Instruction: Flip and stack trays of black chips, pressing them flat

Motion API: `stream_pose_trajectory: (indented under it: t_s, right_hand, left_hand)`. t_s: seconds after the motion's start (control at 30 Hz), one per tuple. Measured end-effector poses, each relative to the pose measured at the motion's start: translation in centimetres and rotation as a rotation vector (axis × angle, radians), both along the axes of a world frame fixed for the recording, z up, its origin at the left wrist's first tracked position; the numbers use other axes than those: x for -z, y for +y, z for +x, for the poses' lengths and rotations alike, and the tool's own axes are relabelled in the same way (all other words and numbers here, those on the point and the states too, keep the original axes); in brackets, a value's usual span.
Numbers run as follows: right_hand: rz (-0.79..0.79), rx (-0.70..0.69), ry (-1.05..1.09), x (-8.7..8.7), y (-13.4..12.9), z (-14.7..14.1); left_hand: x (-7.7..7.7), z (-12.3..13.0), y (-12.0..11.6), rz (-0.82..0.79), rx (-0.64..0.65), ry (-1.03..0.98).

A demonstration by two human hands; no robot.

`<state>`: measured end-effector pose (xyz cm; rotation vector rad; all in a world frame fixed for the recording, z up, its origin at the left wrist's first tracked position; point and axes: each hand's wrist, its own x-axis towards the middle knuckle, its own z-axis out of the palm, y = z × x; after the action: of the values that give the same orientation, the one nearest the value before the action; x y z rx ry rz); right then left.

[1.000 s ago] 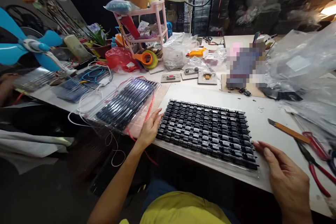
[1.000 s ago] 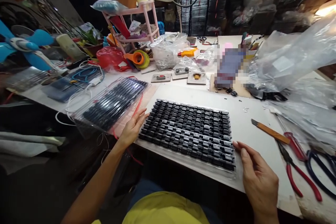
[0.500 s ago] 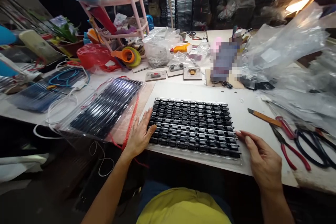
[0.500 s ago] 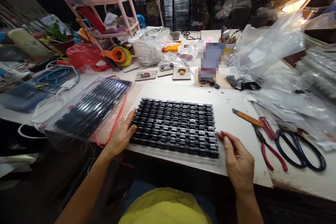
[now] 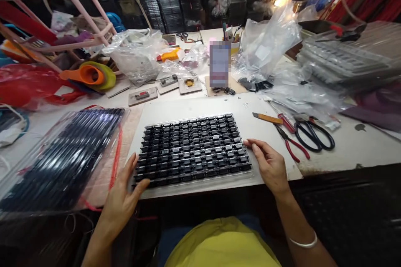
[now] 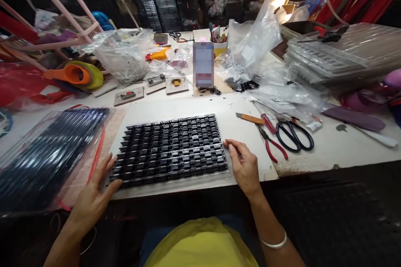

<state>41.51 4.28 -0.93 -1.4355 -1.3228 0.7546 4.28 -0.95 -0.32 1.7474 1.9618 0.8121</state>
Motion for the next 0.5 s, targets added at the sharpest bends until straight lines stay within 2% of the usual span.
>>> stream_pose_trajectory:
  t_s: [0.13, 0.27, 0.5]
  right_hand:
    - [0.005, -0.013, -0.011, 0.07, 0.03, 0.07]
    - [0.017, -0.022, -0.024, 0.06, 0.01, 0.10]
    - [0.023, -0.017, -0.040, -0.10, 0.09, 0.07]
  left_hand:
    - [0.24, -0.17, -0.85, -0.004, 0.139, 0.215]
    - [0.24, 0.14, -1.02, -0.016, 0.126, 0.280]
    - [0.33, 0.33, -1.26, 0.003, 0.077, 0.263]
